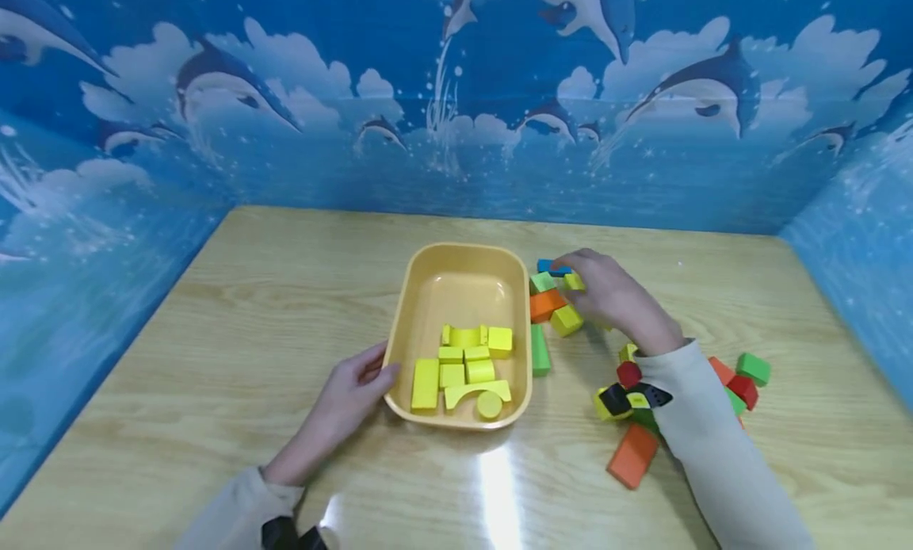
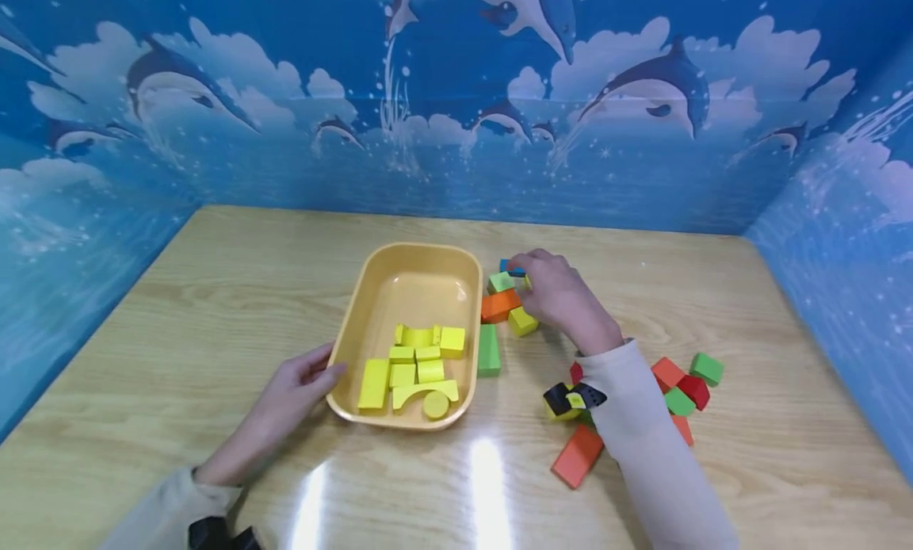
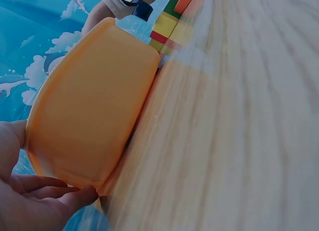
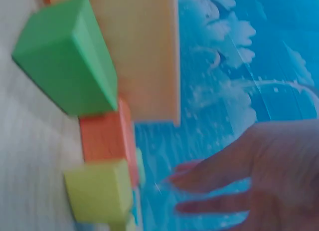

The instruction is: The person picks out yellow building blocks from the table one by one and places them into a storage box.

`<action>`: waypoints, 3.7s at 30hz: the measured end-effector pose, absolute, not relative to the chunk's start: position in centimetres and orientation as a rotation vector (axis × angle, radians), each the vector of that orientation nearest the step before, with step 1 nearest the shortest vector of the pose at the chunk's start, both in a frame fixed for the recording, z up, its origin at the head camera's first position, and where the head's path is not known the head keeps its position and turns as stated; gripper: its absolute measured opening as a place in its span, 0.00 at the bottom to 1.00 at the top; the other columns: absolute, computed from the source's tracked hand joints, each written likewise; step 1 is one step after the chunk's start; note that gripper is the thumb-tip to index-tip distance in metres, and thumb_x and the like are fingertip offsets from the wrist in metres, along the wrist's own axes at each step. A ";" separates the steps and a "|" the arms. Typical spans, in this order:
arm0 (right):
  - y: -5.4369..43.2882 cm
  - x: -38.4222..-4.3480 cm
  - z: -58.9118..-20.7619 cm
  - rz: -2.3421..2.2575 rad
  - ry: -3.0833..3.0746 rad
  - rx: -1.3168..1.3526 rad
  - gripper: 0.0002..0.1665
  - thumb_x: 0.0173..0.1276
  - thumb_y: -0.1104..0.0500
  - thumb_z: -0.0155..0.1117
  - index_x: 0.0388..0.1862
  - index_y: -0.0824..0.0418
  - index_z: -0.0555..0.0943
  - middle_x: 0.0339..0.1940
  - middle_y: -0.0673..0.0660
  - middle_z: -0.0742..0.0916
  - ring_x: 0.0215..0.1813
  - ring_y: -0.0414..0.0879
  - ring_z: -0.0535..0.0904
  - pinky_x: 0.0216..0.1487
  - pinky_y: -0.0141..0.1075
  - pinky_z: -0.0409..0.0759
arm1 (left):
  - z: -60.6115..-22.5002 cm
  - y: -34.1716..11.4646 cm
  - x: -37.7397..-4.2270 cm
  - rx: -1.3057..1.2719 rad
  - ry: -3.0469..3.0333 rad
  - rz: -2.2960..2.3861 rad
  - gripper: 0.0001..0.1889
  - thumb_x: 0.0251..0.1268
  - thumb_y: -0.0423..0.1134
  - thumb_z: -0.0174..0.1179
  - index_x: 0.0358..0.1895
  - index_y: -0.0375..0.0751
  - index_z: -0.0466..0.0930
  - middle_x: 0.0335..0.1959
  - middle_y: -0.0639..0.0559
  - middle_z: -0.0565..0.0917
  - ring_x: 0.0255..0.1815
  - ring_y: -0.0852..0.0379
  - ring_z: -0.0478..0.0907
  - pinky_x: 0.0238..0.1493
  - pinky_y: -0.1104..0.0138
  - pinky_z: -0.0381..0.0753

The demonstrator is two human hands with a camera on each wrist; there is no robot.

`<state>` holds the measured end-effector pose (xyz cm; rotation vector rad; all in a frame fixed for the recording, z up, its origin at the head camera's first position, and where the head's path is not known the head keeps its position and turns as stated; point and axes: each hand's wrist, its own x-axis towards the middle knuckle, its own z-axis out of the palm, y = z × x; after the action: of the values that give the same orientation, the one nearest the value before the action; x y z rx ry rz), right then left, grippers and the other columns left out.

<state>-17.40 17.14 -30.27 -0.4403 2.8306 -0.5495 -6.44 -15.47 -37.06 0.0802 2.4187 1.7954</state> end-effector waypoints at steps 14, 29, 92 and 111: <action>19.6 -18.3 -31.6 -0.296 2.613 -0.089 0.35 0.57 0.72 0.65 0.64 0.67 0.66 0.59 0.72 0.72 0.50 0.59 0.68 0.44 0.48 0.77 | -36.7 -15.8 -6.0 0.036 2.421 1.766 0.25 0.69 0.31 0.55 0.65 0.21 0.64 0.58 0.25 0.74 0.58 0.37 0.76 0.56 0.63 0.80; 20.2 -18.6 -31.0 -0.193 2.697 -0.161 0.30 0.57 0.59 0.70 0.57 0.65 0.72 0.49 0.66 0.79 0.42 0.55 0.73 0.36 0.44 0.78 | -36.9 -15.4 -6.5 0.054 2.425 1.775 0.25 0.70 0.32 0.54 0.65 0.21 0.64 0.58 0.25 0.74 0.58 0.37 0.76 0.56 0.63 0.80; 3.4 -14.2 -32.3 -0.235 2.545 -1.010 0.25 0.74 0.65 0.51 0.65 0.44 0.76 0.72 0.54 0.70 0.69 0.51 0.68 0.70 0.45 0.69 | -36.7 -15.5 -6.6 0.122 2.407 1.799 0.23 0.70 0.30 0.53 0.65 0.22 0.66 0.57 0.26 0.75 0.57 0.38 0.77 0.54 0.63 0.81; 14.6 -17.5 -27.8 -0.377 2.669 -0.286 0.28 0.70 0.60 0.59 0.68 0.63 0.68 0.63 0.66 0.75 0.51 0.55 0.74 0.43 0.45 0.79 | -36.7 -15.4 -6.5 0.061 2.434 1.728 0.25 0.71 0.33 0.54 0.66 0.23 0.64 0.58 0.26 0.74 0.57 0.38 0.77 0.54 0.63 0.81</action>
<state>-17.52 14.63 -27.80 -0.2856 2.6689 -0.3773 -6.48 -15.37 -36.71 0.0606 2.4342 1.7280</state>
